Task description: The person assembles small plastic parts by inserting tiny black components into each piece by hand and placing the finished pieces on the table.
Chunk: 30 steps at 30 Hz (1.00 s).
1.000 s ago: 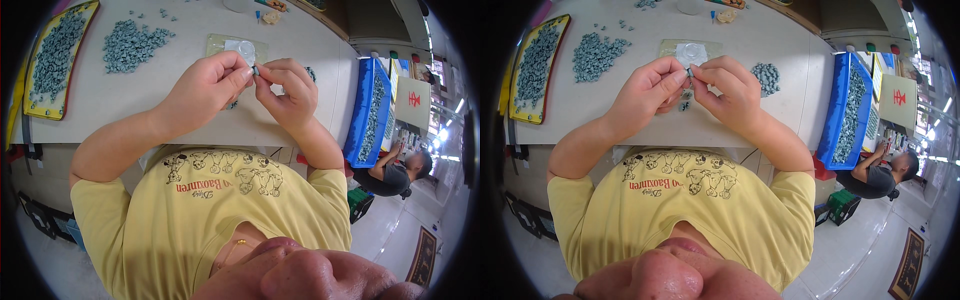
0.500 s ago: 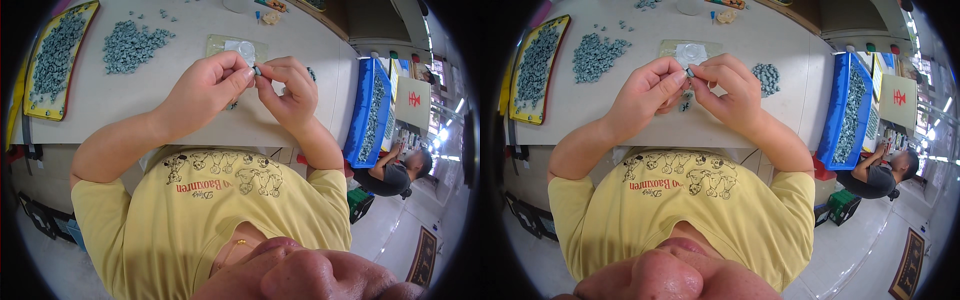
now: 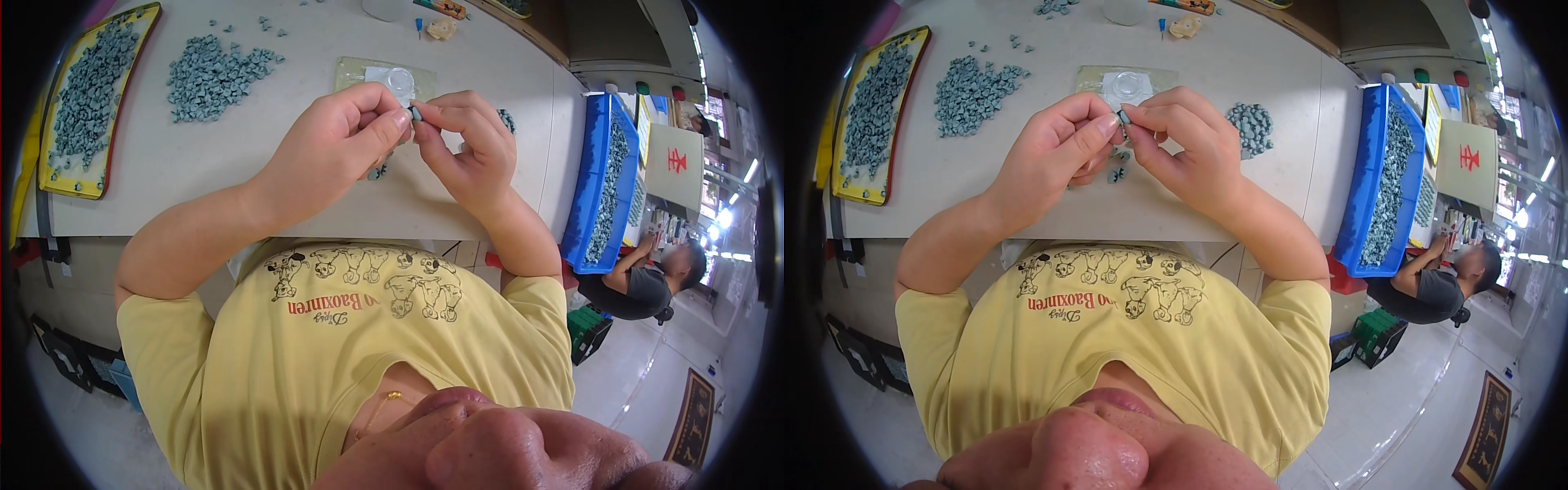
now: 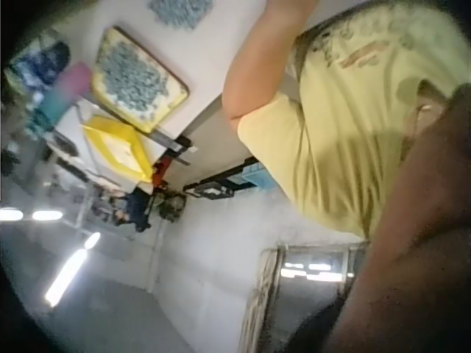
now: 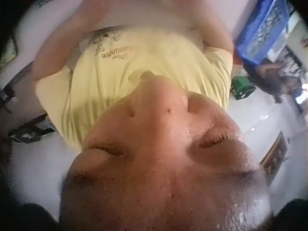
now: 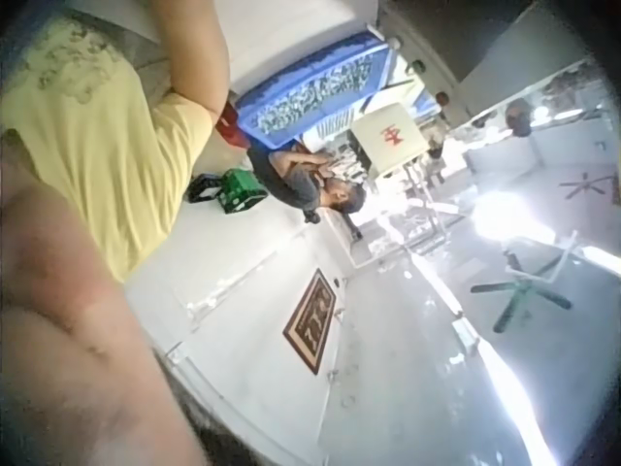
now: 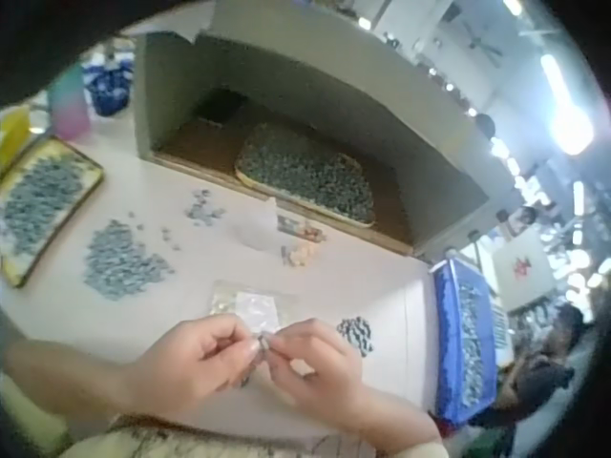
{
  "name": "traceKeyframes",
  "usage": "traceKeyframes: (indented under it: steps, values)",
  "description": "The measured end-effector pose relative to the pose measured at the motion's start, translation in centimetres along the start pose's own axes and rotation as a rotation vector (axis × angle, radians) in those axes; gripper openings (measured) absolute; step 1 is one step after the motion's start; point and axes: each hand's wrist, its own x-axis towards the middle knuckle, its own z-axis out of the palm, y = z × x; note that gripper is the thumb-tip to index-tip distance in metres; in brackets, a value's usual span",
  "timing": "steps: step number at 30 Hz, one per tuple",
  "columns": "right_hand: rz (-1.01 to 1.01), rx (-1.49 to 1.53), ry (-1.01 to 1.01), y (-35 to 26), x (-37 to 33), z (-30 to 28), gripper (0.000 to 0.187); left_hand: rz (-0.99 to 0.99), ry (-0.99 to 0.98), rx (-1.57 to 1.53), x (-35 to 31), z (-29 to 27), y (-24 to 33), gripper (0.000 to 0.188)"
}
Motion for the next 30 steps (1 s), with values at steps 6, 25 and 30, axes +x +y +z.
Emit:
traceKeyframes:
  steps: [6,25,30]
  values:
    - [0.011,-0.011,0.021,0.0,0.0,0.0,0.02,-0.018,-0.021,-0.063,0.1,-0.1,0.0,0.017]
    - [-0.025,0.014,0.046,0.3,0.0,-0.1,0.022,0.394,0.192,0.416,0.4,0.4,-1.1,0.009]
    - [-0.034,0.005,0.042,0.3,0.1,0.0,0.019,0.433,0.206,0.473,0.4,0.4,-1.0,0.01]
